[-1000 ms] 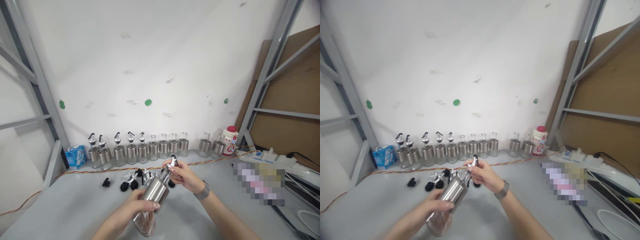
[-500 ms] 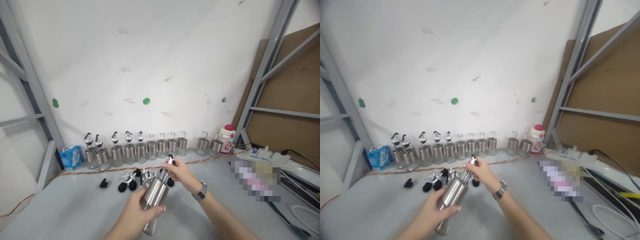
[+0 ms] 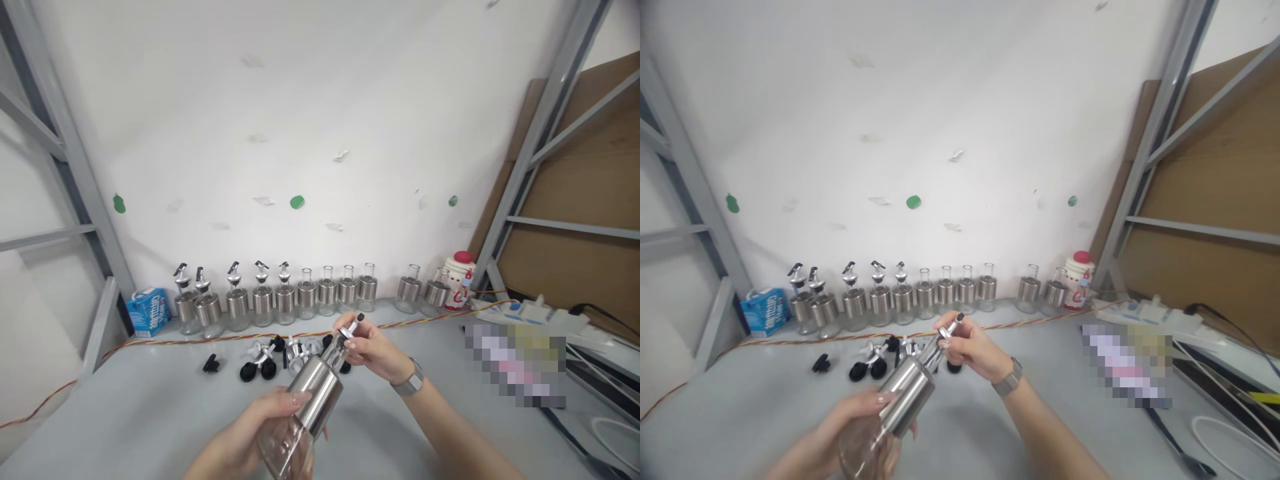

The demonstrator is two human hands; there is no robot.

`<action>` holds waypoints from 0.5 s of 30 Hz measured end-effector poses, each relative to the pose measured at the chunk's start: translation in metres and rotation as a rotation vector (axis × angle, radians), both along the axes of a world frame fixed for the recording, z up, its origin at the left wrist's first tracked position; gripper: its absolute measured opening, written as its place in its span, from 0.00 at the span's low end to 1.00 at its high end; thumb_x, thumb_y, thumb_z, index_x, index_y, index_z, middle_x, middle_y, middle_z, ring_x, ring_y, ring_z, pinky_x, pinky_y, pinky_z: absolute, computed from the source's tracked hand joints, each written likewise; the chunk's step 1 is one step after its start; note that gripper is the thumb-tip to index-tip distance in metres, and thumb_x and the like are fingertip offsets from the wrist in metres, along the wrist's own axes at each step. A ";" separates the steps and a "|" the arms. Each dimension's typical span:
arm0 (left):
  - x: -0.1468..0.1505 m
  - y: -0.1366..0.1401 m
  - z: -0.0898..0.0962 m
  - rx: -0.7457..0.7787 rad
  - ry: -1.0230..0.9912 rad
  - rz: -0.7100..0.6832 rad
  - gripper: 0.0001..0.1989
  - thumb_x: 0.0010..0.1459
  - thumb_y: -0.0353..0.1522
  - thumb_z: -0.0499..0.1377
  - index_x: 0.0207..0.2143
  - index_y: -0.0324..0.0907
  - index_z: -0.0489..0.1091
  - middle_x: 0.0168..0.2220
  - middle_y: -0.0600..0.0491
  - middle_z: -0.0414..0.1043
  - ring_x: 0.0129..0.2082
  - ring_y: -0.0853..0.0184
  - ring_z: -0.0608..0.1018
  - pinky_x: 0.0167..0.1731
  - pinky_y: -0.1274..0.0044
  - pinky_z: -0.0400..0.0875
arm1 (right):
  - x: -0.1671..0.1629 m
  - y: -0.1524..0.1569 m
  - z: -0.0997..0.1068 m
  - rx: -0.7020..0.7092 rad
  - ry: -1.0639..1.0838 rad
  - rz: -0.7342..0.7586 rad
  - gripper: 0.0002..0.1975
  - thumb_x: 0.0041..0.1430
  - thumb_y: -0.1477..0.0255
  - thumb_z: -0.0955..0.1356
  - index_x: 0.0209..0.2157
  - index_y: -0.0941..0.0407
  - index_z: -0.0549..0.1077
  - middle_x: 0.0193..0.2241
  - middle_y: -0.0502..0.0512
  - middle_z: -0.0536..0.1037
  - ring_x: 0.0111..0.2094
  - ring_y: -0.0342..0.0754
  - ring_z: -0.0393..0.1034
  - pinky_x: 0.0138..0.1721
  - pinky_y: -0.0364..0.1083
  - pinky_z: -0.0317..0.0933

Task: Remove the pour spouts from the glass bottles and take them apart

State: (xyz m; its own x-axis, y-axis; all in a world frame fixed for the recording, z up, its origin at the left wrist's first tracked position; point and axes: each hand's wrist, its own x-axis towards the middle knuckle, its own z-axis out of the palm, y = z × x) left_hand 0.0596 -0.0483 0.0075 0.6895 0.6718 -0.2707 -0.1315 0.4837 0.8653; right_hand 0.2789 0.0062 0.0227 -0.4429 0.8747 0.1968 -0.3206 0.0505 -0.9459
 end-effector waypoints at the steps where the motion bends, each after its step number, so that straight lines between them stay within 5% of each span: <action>1: 0.002 -0.001 0.002 0.015 0.041 0.020 0.21 0.51 0.43 0.50 0.34 0.32 0.67 0.19 0.47 0.71 0.17 0.66 0.74 0.17 0.78 0.65 | -0.001 0.001 0.000 -0.011 -0.006 -0.014 0.17 0.43 0.65 0.71 0.35 0.54 0.67 0.15 0.41 0.56 0.15 0.35 0.44 0.17 0.38 0.38; 4: 0.008 -0.003 0.010 0.048 0.170 0.092 0.20 0.49 0.43 0.54 0.37 0.35 0.64 0.18 0.51 0.70 0.17 0.66 0.73 0.18 0.77 0.66 | -0.007 0.005 -0.002 -0.043 -0.081 -0.075 0.17 0.46 0.63 0.69 0.37 0.56 0.66 0.14 0.40 0.54 0.14 0.34 0.43 0.15 0.38 0.36; 10: 0.018 -0.003 0.018 0.153 0.319 0.162 0.19 0.43 0.41 0.61 0.34 0.36 0.67 0.22 0.55 0.68 0.18 0.70 0.71 0.17 0.79 0.64 | -0.014 0.008 -0.006 -0.186 -0.361 -0.273 0.19 0.43 0.56 0.68 0.22 0.56 0.60 0.10 0.37 0.46 0.12 0.34 0.37 0.12 0.37 0.32; 15: 0.015 -0.001 0.011 0.109 0.283 0.132 0.17 0.45 0.41 0.59 0.32 0.37 0.66 0.18 0.54 0.69 0.17 0.69 0.72 0.20 0.78 0.66 | -0.015 0.006 -0.004 -0.186 -0.282 -0.291 0.18 0.42 0.58 0.70 0.23 0.55 0.59 0.10 0.36 0.46 0.12 0.34 0.37 0.12 0.37 0.32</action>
